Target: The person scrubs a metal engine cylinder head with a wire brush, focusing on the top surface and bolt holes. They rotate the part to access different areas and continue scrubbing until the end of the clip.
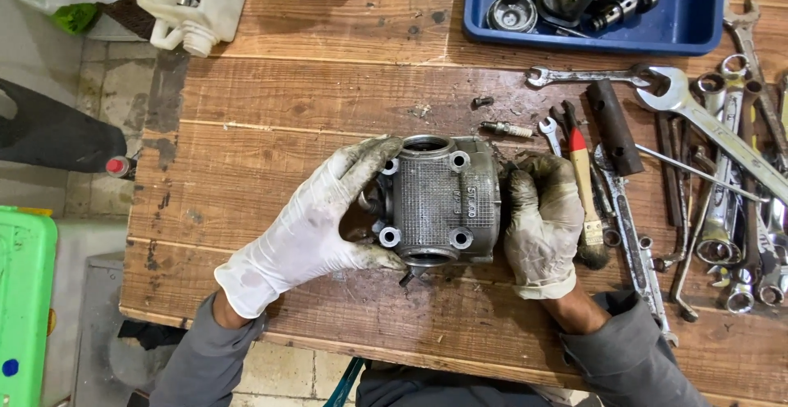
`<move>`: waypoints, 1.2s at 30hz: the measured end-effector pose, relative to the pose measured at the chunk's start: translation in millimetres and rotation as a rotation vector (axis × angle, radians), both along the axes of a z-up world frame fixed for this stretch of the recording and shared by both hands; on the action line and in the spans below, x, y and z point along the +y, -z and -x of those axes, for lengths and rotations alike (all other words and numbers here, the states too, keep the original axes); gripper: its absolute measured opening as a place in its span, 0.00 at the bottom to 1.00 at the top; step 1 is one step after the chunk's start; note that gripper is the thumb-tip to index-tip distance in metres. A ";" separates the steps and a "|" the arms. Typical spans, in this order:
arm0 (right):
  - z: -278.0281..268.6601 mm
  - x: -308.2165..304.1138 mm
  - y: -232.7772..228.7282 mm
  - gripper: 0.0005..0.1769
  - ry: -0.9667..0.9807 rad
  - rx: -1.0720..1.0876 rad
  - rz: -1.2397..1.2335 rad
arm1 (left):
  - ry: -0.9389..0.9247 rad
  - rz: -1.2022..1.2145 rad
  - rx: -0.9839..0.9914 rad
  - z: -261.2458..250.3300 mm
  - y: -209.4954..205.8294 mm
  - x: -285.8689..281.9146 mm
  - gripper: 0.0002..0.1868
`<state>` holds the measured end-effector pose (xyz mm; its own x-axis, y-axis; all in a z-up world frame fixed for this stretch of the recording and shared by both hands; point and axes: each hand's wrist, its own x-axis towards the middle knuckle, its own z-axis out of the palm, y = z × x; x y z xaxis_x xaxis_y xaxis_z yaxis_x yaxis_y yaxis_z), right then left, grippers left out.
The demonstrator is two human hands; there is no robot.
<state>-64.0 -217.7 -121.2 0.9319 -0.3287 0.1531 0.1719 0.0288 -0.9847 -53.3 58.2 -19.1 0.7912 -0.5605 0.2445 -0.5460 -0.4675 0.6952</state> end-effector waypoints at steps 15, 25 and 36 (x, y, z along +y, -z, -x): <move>-4.2 7.2 -32.0 0.05 -0.022 0.023 -0.163 | -0.113 -0.148 -0.224 16.9 13.1 -2.7 0.58; 4.3 -19.7 -23.1 0.09 -0.186 -0.299 -0.015 | -0.538 -0.198 -0.307 56.0 16.0 -50.1 0.63; 17.0 -11.9 -66.1 0.12 -0.042 -0.498 0.821 | -0.647 -0.196 -0.264 52.2 24.2 -74.9 0.68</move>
<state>-81.0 -229.6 -55.2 0.7065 0.0891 0.7021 0.5900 -0.6220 -0.5148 -105.5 -16.7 -43.3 0.9076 -0.0536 0.4165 -0.2564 -0.8562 0.4486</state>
